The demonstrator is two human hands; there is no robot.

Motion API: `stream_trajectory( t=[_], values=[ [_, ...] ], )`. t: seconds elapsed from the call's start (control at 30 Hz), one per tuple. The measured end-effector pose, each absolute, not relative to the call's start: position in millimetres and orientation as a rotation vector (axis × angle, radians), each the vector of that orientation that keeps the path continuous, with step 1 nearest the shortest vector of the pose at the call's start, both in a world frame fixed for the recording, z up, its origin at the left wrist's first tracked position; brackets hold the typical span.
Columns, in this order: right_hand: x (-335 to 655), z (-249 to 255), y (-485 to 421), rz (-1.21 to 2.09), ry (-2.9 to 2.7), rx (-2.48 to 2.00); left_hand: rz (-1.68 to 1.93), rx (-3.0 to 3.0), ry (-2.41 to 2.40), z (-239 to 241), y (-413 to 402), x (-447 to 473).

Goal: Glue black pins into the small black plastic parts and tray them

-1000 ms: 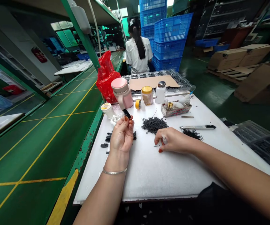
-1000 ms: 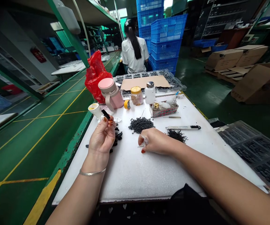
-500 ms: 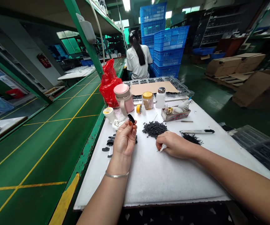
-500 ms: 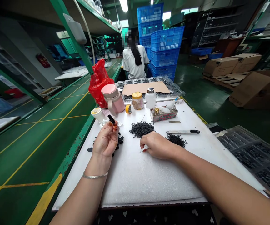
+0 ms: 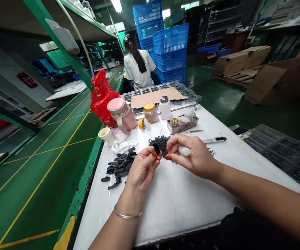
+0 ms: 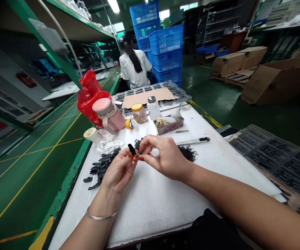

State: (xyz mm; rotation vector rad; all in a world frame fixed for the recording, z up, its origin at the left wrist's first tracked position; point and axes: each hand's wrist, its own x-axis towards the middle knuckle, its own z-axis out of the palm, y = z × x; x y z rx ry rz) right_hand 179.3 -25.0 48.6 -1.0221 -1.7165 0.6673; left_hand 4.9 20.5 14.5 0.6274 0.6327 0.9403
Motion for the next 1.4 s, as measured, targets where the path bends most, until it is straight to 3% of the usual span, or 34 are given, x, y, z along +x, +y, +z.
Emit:
stream_trajectory(
  t=[0.47, 0.77, 1.4],
  values=[
    [176.1, 45.5, -23.5, 0.534, -1.715, -1.105, 0.904, 0.669, 0.685, 13.6, 17.4, 9.1],
    [177.4, 43.5, -22.3, 0.536, -1.773, -1.156, 0.993, 1.051, 0.784, 13.0, 15.7, 7.9],
    [180.1, 35.4, -13.2, 0.839, -1.673, -1.044, 0.967, 1.118, 0.781, 18.6, 14.9, 3.6]
  ],
)
